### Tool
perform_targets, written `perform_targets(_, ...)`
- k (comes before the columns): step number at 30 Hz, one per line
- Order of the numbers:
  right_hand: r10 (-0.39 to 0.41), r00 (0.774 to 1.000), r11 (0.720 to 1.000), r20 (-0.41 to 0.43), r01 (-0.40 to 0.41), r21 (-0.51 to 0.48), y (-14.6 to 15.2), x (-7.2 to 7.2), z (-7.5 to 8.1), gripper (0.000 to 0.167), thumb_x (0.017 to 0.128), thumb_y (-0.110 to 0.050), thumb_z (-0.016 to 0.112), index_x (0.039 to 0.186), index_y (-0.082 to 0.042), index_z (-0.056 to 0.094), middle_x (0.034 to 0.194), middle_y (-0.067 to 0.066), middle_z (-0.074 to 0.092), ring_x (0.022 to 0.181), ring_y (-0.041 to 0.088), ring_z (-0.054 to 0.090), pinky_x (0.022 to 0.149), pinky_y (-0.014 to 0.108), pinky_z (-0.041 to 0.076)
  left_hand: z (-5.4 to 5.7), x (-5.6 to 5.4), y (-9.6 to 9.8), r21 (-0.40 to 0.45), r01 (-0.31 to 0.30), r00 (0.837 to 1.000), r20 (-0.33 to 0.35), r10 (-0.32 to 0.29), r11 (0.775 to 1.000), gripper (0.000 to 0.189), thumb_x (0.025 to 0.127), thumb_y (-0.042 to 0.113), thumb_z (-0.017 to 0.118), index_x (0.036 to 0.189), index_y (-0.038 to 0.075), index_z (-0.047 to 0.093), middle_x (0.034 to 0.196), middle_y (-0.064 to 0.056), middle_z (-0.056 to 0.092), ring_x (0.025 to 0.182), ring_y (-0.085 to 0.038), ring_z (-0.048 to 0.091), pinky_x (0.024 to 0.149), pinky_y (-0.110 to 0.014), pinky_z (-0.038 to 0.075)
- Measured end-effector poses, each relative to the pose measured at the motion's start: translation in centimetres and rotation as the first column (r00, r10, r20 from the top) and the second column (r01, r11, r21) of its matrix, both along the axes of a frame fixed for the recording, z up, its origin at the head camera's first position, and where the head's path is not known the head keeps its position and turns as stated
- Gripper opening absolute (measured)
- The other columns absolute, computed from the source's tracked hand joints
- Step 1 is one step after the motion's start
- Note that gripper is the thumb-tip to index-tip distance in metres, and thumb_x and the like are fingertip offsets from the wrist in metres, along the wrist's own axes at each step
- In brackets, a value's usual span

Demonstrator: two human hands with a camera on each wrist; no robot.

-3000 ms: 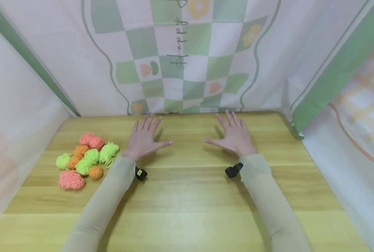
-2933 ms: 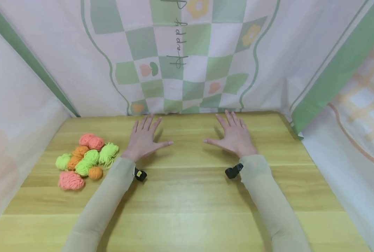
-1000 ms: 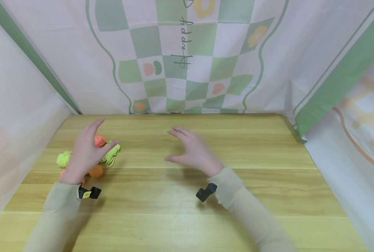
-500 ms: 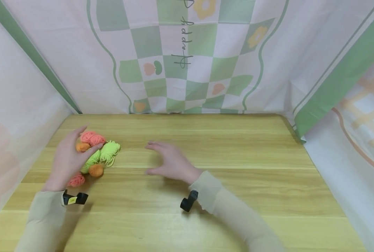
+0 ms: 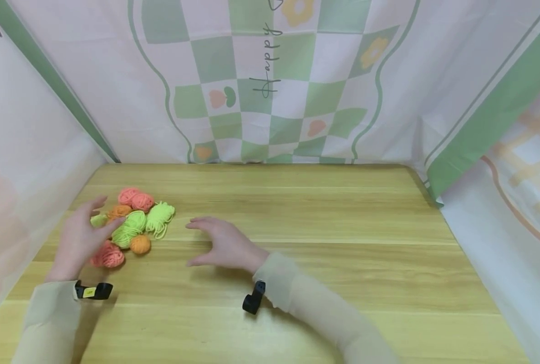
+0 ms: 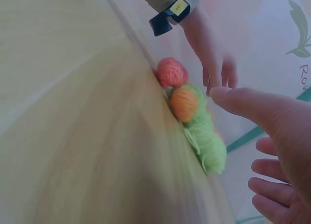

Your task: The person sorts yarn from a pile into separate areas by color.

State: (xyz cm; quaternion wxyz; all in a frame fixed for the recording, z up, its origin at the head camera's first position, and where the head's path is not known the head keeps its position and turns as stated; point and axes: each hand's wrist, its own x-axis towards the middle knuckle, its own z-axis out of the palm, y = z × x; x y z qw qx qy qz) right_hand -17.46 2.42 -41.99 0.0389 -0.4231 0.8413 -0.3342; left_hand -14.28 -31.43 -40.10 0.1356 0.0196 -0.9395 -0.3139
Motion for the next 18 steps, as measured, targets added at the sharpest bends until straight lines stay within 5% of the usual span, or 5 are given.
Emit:
perform_targets(7,0.041,0.998,0.999,0.041,-0.04,-0.022,-2.2,0.1,-0.5,0.083,0.079,-0.045,0.088,0.146,-0.01,0.054,0.15,0.004,0.051,0.138,0.017,0.045,0.116,0.03,0.03,-0.8,-0.2,-1.1,-0.023,0.004,1.0,0.007,-0.004,1.0,0.056,0.094,0.014,0.076,0.139,-0.008,0.052,0.134,-0.033,0.056,0.113,-0.052,0.054,0.089,-0.066,0.047)
perform_targets(18,0.034,0.996,0.996,0.085,-0.026,-0.088,-5.4,0.0,-0.3,0.078,0.079,-0.046,0.087,0.142,-0.009,0.059,0.142,-0.002,0.06,0.131,0.009,0.051,0.11,0.02,0.035,-1.6,-1.1,-1.6,-0.103,0.042,0.996,0.085,-0.033,0.994,0.051,0.096,0.021,0.072,0.136,-0.006,0.057,0.123,-0.032,0.061,0.114,-0.053,0.051,0.095,-0.069,0.039)
